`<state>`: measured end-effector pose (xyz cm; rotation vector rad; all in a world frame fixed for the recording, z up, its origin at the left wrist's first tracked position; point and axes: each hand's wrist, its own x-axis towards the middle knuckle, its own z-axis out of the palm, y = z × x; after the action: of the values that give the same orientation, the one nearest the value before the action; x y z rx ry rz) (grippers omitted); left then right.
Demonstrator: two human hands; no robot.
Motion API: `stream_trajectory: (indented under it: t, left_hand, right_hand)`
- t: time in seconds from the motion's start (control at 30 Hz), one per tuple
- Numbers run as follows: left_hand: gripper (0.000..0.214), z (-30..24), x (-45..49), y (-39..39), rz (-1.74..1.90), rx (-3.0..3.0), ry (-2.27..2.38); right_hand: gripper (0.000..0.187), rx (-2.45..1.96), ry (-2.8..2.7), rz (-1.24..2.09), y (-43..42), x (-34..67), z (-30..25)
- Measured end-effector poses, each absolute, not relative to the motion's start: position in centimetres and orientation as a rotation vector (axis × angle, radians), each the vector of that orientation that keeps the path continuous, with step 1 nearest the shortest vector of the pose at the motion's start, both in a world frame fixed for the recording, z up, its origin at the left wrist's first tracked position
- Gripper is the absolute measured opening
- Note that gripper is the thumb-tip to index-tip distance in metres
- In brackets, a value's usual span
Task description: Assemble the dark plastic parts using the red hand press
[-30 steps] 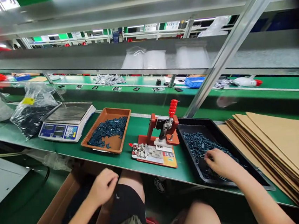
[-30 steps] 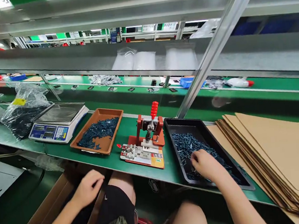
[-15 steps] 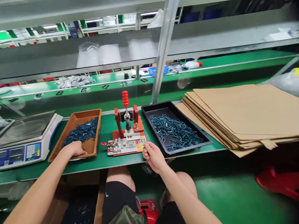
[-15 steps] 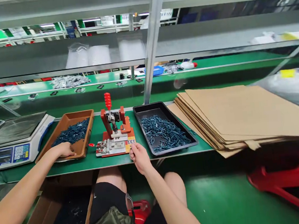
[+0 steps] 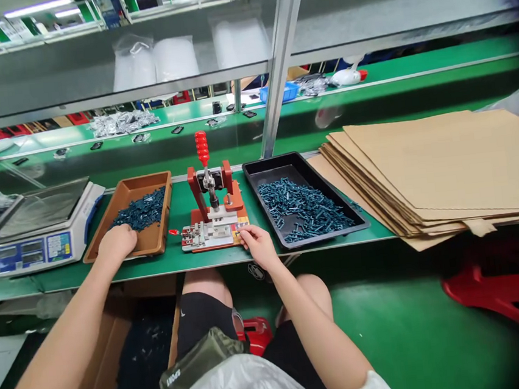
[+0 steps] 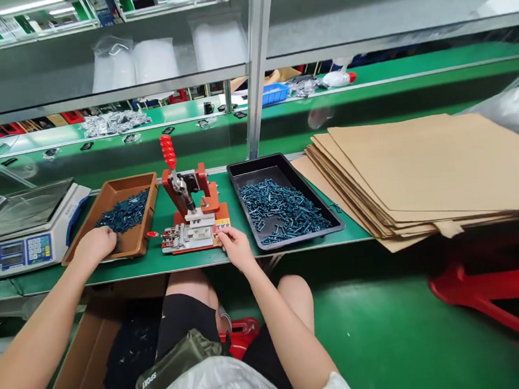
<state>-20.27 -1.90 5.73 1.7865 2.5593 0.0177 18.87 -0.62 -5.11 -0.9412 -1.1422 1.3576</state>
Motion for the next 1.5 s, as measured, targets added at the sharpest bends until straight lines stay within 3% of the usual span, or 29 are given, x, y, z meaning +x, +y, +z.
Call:
stream_trajectory:
  t: [0.17, 0.3, 0.4, 0.8, 1.07, 1.2, 1.4, 1.5]
  left_hand:
    - [0.04, 6.9, -14.6, -4.3, 0.54, 1.982, 2.563]
    - [0.032, 5.4, -7.2, -4.4, 0.78, 2.223, 1.993]
    - [0.028, 3.8, -3.5, -2.8, 0.69, 2.308, 1.748]
    - [0.025, -0.1, -1.2, 1.3, 0.562, 2.449, 1.703]
    - [0.034, 1.7, -0.1, 1.1, 0.264, 2.386, 1.835]
    - [0.035, 2.1, 0.2, 1.2, 0.223, 2.316, 1.88]
    - [0.029, 1.7, -1.0, 1.4, 0.274, 2.334, 1.77]
    - [0.031, 1.5, -1.9, 1.1, 0.319, 2.37, 1.683]
  right_hand:
    - [0.026, -0.973, -1.173, 1.285, -0.7, 19.1, -5.4]
    - [0.026, -0.993, -1.175, 1.259, -0.8, 19.0, -5.8]
    - [0.024, -1.006, -1.175, 1.255, -1.0, 18.9, -5.9]
    - [0.025, -1.039, -1.194, 1.233, -1.2, 18.7, -5.7]
    - [0.023, -1.044, -1.237, 1.23, -1.3, 18.6, -5.9]
    - [0.03, -1.01, -1.203, 1.267, -1.3, 18.4, -6.0]
    - [0.017, -1.118, -1.513, 0.927, 0.1, 18.9, -4.7]
    - [0.016, -1.146, -1.637, 0.926, 1.6, 18.7, -4.5]
